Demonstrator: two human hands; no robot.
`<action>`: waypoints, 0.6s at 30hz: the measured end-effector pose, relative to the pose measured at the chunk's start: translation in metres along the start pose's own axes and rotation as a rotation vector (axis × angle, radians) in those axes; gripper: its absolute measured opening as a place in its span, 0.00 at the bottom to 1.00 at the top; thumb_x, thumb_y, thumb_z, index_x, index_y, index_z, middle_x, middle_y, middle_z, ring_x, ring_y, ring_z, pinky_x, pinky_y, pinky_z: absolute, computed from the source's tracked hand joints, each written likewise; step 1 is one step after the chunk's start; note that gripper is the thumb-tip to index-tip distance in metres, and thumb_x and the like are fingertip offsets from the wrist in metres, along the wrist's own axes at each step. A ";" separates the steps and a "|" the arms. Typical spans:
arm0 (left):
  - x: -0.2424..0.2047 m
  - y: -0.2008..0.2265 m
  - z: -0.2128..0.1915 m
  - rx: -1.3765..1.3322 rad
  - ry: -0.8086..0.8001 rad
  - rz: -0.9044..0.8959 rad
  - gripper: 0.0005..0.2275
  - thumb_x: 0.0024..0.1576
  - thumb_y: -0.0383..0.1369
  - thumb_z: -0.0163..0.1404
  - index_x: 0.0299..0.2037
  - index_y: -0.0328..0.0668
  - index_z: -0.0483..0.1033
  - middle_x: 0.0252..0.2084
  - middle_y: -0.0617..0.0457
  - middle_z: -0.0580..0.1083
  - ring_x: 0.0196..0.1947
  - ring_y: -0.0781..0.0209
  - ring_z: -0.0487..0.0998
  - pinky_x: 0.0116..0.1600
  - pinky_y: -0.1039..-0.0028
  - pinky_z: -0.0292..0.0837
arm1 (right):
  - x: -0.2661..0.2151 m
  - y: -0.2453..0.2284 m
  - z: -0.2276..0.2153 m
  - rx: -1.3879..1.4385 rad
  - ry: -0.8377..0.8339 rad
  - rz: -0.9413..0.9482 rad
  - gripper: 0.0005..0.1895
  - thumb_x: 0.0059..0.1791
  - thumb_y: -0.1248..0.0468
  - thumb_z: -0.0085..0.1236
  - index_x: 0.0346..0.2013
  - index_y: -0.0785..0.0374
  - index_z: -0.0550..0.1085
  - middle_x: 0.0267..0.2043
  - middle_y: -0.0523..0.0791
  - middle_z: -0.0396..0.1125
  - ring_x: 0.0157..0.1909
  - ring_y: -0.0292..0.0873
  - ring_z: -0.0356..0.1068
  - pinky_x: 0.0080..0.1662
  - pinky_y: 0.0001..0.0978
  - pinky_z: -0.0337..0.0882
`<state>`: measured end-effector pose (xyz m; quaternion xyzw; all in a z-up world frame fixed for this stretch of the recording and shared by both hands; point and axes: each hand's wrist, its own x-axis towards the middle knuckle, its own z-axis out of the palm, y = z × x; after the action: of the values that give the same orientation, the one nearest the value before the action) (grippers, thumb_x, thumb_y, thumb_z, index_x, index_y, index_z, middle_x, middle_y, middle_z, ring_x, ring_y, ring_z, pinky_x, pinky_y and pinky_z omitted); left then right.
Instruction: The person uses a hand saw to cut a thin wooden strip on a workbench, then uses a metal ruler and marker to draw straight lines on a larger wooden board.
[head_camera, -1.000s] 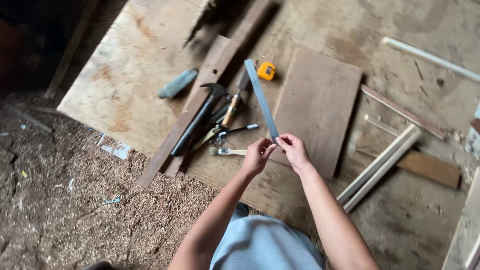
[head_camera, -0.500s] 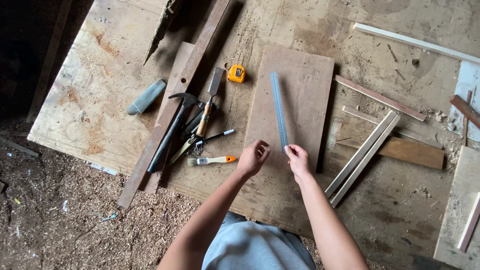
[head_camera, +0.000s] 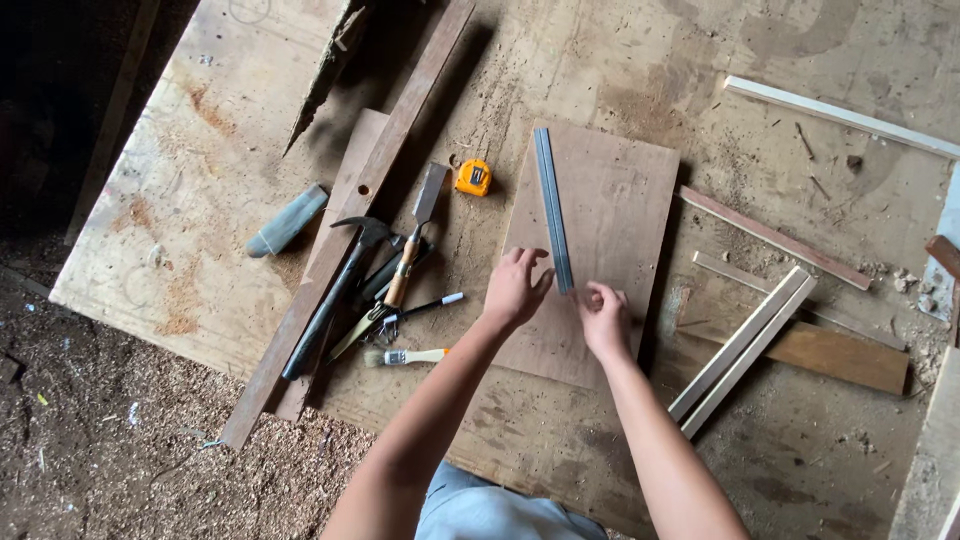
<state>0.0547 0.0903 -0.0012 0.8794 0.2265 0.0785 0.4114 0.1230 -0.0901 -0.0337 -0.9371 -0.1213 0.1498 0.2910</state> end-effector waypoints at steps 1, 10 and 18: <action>0.009 -0.003 -0.001 0.039 0.005 0.024 0.15 0.58 0.40 0.56 0.53 0.46 0.74 0.47 0.46 0.74 0.51 0.47 0.75 0.54 0.58 0.72 | 0.001 -0.004 -0.003 -0.050 0.030 -0.029 0.28 0.49 0.49 0.63 0.56 0.65 0.74 0.46 0.49 0.68 0.39 0.42 0.70 0.41 0.33 0.74; 0.096 -0.010 0.025 0.512 -0.067 0.179 0.33 0.57 0.48 0.52 0.71 0.41 0.58 0.74 0.44 0.56 0.72 0.46 0.55 0.66 0.51 0.58 | -0.004 -0.018 0.010 -0.267 0.187 -0.381 0.23 0.53 0.49 0.55 0.59 0.54 0.76 0.56 0.50 0.63 0.57 0.51 0.63 0.58 0.49 0.65; 0.149 -0.026 0.037 0.704 -0.101 0.100 0.30 0.64 0.45 0.42 0.74 0.38 0.53 0.78 0.44 0.49 0.76 0.47 0.50 0.67 0.50 0.56 | 0.010 -0.004 0.016 -0.335 0.125 -0.411 0.22 0.53 0.49 0.56 0.59 0.53 0.76 0.54 0.48 0.64 0.54 0.49 0.64 0.57 0.47 0.64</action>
<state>0.1899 0.1484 -0.0516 0.9799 0.1760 -0.0279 0.0899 0.1258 -0.0757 -0.0455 -0.9353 -0.3140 0.0070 0.1631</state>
